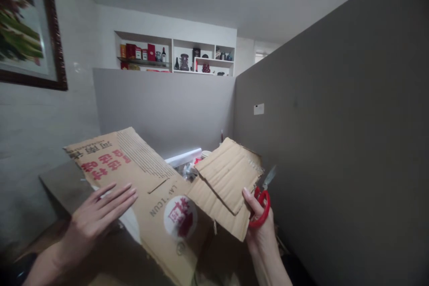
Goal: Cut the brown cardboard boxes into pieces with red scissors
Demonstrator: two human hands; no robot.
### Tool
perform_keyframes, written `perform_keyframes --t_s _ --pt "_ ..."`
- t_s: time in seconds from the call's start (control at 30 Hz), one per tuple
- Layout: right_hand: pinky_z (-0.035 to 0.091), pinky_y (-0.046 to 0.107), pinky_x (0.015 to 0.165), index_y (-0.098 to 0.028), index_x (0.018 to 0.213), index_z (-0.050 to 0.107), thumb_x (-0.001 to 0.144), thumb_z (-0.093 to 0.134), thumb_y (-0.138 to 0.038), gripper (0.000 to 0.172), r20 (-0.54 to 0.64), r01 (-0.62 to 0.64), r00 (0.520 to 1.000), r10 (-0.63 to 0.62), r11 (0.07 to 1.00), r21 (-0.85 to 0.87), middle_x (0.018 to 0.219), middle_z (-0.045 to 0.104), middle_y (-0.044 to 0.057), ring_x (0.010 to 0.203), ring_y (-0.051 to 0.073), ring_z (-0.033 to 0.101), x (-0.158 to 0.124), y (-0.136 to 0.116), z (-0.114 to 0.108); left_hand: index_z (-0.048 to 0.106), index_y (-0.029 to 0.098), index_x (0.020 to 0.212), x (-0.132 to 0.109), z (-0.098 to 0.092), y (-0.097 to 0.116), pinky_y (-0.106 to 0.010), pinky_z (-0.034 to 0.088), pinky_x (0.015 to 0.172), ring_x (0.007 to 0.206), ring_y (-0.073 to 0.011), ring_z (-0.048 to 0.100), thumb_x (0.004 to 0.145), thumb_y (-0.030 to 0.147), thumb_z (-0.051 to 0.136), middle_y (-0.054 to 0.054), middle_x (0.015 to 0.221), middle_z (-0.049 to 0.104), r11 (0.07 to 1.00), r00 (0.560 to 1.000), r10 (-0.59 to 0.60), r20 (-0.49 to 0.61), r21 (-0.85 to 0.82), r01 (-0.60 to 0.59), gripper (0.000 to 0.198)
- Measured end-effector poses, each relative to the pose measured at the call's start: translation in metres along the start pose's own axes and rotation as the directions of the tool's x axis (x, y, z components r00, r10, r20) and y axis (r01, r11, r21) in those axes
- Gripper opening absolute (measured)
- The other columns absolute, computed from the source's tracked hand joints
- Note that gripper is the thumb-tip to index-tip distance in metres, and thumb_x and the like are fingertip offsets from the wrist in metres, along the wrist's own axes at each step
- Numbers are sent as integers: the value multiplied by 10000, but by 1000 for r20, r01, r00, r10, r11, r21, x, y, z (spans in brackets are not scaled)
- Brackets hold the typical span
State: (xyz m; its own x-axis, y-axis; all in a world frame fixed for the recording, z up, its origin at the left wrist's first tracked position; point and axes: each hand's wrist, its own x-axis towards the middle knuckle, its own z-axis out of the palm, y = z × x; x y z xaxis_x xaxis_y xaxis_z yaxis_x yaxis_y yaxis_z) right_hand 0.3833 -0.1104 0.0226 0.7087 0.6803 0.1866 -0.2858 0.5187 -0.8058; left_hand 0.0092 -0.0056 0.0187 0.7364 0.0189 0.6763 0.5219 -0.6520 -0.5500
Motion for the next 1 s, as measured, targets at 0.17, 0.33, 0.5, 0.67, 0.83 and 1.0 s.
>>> perform_keyframes --t_s 0.17,0.33,0.5,0.67,0.83,1.0 --pt "570 376 752 -196 937 729 569 899 -427 467 173 -60 980 95 978 -200 856 762 43 806 282 717 0 12 3 458 204 1456 -47 -42 -38 -496 427 1076 1254 -238 603 929 29 428 -116 1299 699 973 985 -174 -12 150 174 555" --pt "454 307 595 -202 676 628 572 857 -539 421 344 206 939 -15 824 -528 609 598 -16 596 189 545 -15 34 16 640 200 1276 -73 -81 -58 -474 523 882 997 -313 686 820 30 538 -125 1106 758 778 879 -406 -251 410 476 497" --pt "439 300 618 -211 700 611 599 813 -573 427 439 302 898 -29 766 -567 635 577 -19 631 193 521 -30 48 24 688 113 1209 -70 -96 -60 -482 479 835 981 -323 623 884 75 462 -128 1048 747 667 823 -498 -274 486 565 397" --pt "444 339 680 -221 836 601 663 712 -654 479 363 316 928 -81 689 -653 760 648 31 712 248 574 -22 39 11 713 195 1172 -65 -85 -58 -422 404 761 834 -263 566 796 20 611 -85 968 763 731 866 -383 -321 468 497 427" --pt "400 354 651 -240 901 562 704 656 -696 505 190 285 956 -223 568 -772 725 598 22 664 249 530 -8 20 -3 474 377 1472 -58 -77 -35 -482 396 838 902 -266 585 874 10 567 -72 1097 741 902 915 -359 -183 181 391 707" --pt "394 338 648 -247 864 567 680 708 -647 462 65 329 912 -404 629 -705 718 551 -12 670 214 499 -6 -1 -8 478 405 1480 -49 -74 -16 -514 435 979 1075 -282 576 861 -54 541 -60 1133 701 934 911 -357 -209 -56 353 773"
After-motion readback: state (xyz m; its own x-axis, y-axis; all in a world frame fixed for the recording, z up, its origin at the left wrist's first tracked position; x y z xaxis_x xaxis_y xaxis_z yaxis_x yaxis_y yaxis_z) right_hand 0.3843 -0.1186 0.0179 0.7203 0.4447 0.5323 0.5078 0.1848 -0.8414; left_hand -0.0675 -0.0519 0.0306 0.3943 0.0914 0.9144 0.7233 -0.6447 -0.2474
